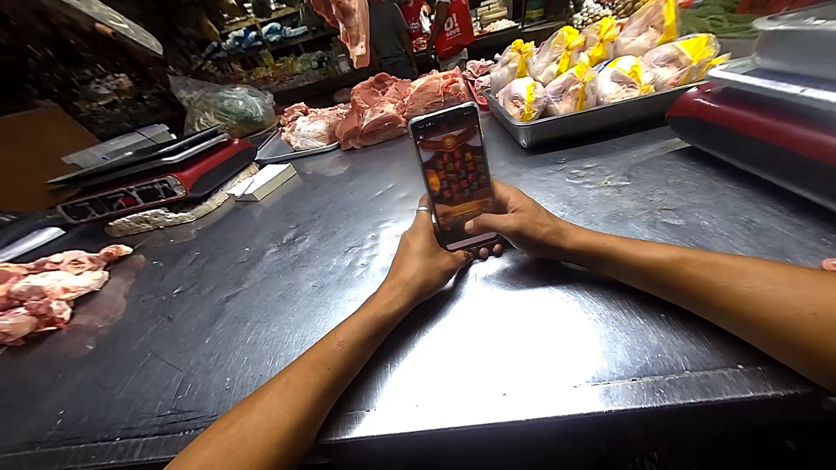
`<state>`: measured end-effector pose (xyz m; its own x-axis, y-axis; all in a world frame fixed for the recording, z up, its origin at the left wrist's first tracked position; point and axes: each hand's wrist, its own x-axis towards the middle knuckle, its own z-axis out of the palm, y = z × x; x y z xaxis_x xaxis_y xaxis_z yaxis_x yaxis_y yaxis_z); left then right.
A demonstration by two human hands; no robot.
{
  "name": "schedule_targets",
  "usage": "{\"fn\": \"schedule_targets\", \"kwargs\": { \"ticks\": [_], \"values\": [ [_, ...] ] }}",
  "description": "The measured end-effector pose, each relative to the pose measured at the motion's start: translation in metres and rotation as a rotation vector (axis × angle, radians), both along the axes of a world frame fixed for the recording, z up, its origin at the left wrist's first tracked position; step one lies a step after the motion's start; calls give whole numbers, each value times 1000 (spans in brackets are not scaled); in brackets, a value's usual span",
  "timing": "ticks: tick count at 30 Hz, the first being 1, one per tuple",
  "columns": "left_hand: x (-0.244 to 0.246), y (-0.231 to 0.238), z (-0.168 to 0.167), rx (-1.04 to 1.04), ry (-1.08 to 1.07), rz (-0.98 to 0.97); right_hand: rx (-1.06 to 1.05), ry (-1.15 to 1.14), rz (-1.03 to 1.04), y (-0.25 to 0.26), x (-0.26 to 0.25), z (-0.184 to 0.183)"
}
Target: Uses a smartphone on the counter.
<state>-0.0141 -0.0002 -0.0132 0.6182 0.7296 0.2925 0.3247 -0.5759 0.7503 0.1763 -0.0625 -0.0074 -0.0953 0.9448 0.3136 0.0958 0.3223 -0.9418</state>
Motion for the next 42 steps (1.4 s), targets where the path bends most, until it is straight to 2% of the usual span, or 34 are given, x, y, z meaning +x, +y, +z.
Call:
{"fn": "schedule_targets", "kwargs": {
  "ticks": [21, 42],
  "values": [
    [-2, 3, -1, 28, 22, 16, 8, 32, 43, 2, 0, -1],
    [-2, 2, -1, 15, -4, -25, 19, -9, -27, -5, -3, -2]
  ]
}}
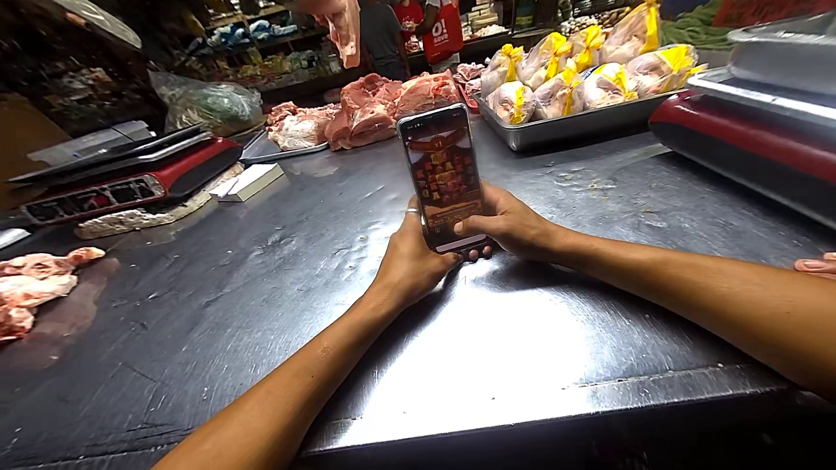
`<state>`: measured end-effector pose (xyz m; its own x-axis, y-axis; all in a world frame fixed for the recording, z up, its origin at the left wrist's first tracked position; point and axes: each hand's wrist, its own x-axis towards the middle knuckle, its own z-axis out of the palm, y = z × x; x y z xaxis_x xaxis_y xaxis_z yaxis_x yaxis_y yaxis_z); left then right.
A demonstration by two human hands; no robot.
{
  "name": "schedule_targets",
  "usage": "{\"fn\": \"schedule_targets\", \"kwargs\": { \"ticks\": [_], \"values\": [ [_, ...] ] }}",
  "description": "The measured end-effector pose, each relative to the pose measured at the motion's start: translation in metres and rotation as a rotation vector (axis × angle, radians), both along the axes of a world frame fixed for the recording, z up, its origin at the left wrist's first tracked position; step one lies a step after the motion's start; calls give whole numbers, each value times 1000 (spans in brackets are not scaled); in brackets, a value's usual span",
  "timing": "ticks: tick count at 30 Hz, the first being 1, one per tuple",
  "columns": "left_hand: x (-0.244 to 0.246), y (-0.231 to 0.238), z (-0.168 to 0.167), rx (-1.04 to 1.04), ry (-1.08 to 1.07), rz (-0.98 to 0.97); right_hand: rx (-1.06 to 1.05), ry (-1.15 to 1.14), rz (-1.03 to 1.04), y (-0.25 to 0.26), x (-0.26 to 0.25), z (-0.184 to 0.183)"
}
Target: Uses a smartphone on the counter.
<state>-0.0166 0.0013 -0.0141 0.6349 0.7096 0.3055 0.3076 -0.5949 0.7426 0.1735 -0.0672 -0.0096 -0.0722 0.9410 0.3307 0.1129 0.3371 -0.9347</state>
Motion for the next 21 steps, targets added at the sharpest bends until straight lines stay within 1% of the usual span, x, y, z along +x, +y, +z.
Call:
{"fn": "schedule_targets", "kwargs": {
  "ticks": [3, 6, 14, 21],
  "values": [
    [0, 0, 1, 4, 8, 3, -1, 8, 4, 1, 0, 1],
    [0, -1, 1, 1, 8, 7, -6, 41, 60, 7, 4, 0],
    [0, -1, 1, 10, 1, -1, -7, 33, 31, 6, 2, 0],
    [0, -2, 1, 4, -2, -1, -12, 44, 49, 7, 4, -1]
  ]
}}
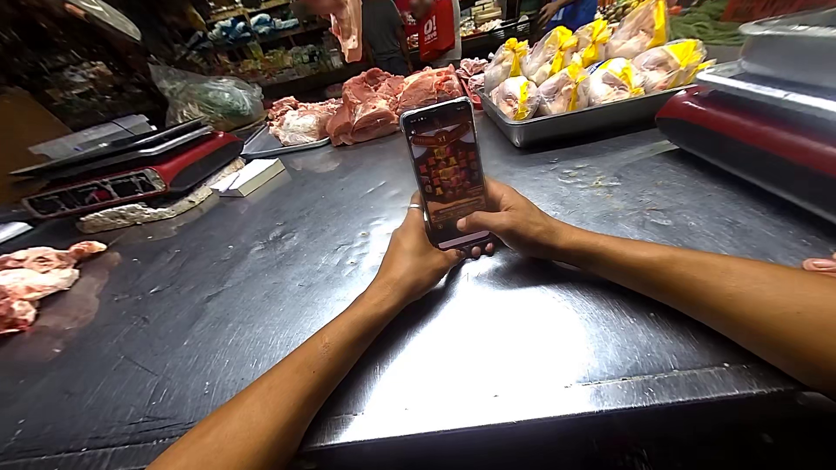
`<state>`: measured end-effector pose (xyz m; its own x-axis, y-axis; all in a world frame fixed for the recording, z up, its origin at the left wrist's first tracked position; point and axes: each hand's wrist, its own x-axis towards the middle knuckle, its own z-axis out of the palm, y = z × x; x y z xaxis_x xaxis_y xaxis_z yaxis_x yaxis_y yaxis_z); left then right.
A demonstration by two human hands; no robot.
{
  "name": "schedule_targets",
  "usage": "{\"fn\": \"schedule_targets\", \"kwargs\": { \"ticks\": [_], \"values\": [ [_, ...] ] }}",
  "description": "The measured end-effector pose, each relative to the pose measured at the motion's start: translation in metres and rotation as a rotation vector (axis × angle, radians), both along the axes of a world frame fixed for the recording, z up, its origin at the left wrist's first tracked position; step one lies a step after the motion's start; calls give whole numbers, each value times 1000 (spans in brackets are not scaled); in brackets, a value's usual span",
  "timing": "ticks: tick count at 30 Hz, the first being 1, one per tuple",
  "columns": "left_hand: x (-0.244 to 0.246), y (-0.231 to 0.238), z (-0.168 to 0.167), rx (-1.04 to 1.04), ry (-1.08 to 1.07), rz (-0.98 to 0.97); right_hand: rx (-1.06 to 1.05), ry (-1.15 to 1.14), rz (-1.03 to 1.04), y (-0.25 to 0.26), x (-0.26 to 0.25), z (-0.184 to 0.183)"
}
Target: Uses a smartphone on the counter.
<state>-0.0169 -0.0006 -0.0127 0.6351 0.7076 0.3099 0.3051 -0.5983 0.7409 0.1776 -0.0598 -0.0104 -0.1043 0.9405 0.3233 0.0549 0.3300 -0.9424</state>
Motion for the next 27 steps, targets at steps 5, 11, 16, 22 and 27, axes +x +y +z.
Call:
{"fn": "schedule_targets", "kwargs": {
  "ticks": [5, 11, 16, 22, 27],
  "values": [
    [0, 0, 0, 1, 2, 5, -2, -3, -1, 1, 0, 0],
    [0, 1, -1, 7, -3, -4, 17, 0, 5, 1, 0, 0],
    [0, 1, -1, 6, -6, -8, 16, -5, -3, 2, 0, 0],
    [0, 0, 0, 3, 10, 7, 9, -29, 3, -1, 2, 2],
    [-1, 0, 1, 3, 10, 12, -32, -1, 48, -2, 4, 6]
  ]
}}
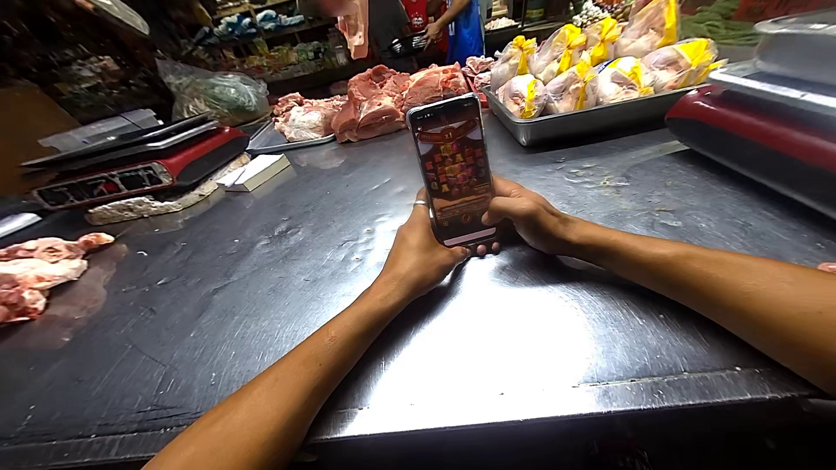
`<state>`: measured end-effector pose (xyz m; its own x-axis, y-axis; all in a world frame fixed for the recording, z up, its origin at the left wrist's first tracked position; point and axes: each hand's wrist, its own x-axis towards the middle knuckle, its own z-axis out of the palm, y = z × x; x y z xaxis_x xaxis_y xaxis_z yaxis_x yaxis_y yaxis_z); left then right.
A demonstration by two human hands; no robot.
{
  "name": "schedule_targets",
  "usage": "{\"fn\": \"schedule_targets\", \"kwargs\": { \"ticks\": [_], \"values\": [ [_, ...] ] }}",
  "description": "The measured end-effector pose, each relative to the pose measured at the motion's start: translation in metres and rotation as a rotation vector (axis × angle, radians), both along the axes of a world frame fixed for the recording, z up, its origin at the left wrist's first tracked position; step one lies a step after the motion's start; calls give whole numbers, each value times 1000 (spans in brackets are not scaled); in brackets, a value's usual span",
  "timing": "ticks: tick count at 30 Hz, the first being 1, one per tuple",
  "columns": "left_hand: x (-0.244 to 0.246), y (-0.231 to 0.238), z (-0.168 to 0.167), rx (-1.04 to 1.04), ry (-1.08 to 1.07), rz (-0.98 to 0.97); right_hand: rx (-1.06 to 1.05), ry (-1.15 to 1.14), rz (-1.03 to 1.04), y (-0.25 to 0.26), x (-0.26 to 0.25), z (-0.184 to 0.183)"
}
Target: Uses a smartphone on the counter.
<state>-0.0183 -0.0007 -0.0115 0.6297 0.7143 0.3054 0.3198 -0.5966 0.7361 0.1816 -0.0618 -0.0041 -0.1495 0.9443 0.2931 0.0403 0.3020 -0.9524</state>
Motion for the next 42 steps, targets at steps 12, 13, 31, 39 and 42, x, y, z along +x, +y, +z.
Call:
{"fn": "schedule_targets", "kwargs": {
  "ticks": [12, 13, 31, 39, 42],
  "values": [
    [4, -3, 3, -39, 2, 11, -23, 60, -24, 4, 0, -3],
    [4, -3, 2, -38, 1, 10, -21, 59, -33, 4, 0, -4],
    [0, -3, 0, -1, -1, -11, -25, 58, -37, 5, 0, -5],
    [2, -5, 2, 6, -5, -3, -36, 70, -101, 4, -3, -3],
    [4, -7, 4, 12, 0, 10, -52, 59, -141, 4, -3, -2]
  ]
}}
